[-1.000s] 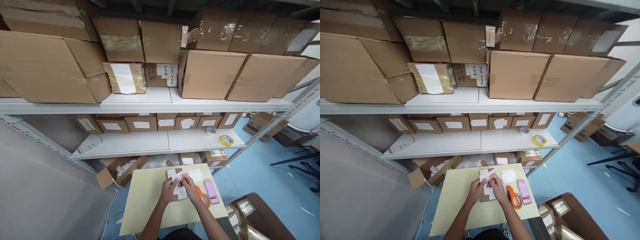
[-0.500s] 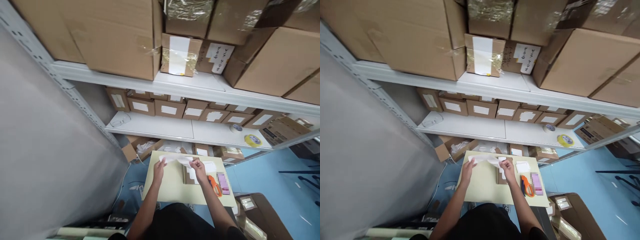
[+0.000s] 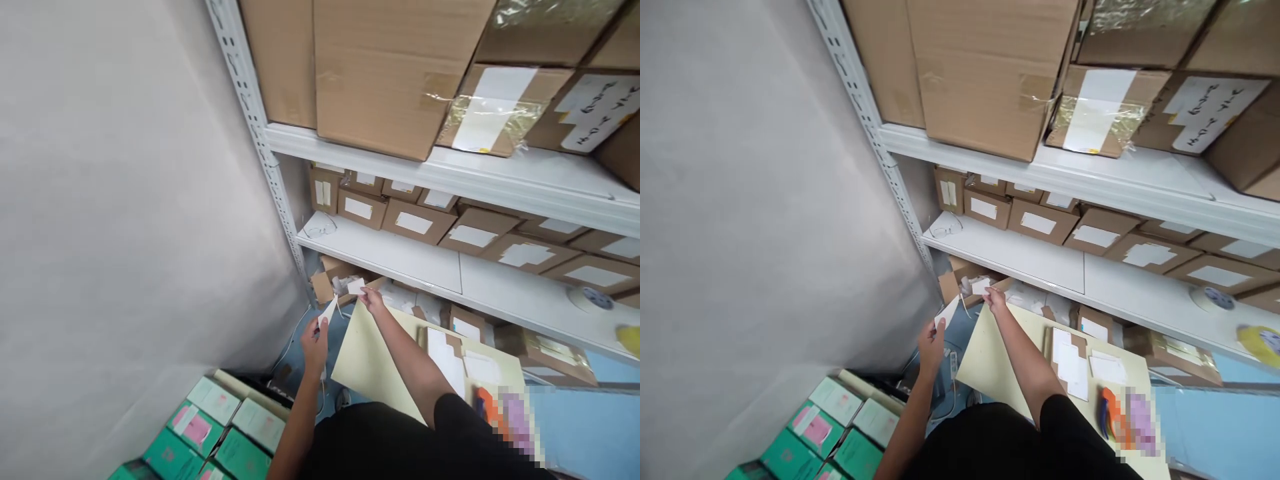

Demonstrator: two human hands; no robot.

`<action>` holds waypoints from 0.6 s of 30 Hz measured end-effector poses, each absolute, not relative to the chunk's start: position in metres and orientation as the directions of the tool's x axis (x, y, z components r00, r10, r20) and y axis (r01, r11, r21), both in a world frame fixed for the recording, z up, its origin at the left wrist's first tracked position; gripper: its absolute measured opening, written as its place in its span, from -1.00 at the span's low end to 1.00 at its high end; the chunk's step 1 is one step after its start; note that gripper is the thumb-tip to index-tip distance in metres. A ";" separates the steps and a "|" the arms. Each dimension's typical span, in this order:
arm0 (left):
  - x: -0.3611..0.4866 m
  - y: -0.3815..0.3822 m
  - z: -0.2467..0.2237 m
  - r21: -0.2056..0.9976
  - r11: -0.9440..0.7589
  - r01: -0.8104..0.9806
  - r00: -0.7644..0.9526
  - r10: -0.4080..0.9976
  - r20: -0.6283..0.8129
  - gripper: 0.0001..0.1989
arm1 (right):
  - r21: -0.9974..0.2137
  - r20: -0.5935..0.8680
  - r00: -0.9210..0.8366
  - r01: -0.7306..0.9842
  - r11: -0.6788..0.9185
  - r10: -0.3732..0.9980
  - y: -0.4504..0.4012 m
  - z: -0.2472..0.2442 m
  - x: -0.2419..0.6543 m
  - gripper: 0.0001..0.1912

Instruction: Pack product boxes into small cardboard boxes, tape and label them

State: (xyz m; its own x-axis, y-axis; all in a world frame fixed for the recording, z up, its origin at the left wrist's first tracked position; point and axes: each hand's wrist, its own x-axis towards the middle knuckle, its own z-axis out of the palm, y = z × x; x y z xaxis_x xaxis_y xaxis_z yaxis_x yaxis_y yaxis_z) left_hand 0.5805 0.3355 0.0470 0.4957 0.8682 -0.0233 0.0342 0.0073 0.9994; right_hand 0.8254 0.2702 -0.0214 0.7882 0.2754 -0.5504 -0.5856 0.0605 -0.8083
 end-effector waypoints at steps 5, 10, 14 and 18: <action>0.562 0.343 0.036 0.969 -0.202 0.142 0.518 0.850 0.101 -0.68 | -0.757 -0.609 0.718 -0.653 0.022 0.337 0.284 -0.012 0.815 -0.70; 0.576 0.337 0.014 0.846 -0.489 0.214 0.666 0.706 0.239 -0.77 | -0.716 -0.594 0.581 -0.697 -0.037 0.556 0.218 0.002 0.760 -0.71; 0.602 0.312 0.012 0.719 -0.685 0.118 0.840 0.455 0.296 -0.61 | -0.748 -0.555 0.601 -0.663 -0.030 0.575 0.145 0.014 0.717 -0.59; 0.633 0.261 0.015 0.649 -0.761 -0.007 0.947 0.204 0.249 -0.45 | -0.818 -0.533 0.776 -0.575 0.030 0.338 0.087 0.022 0.706 -0.67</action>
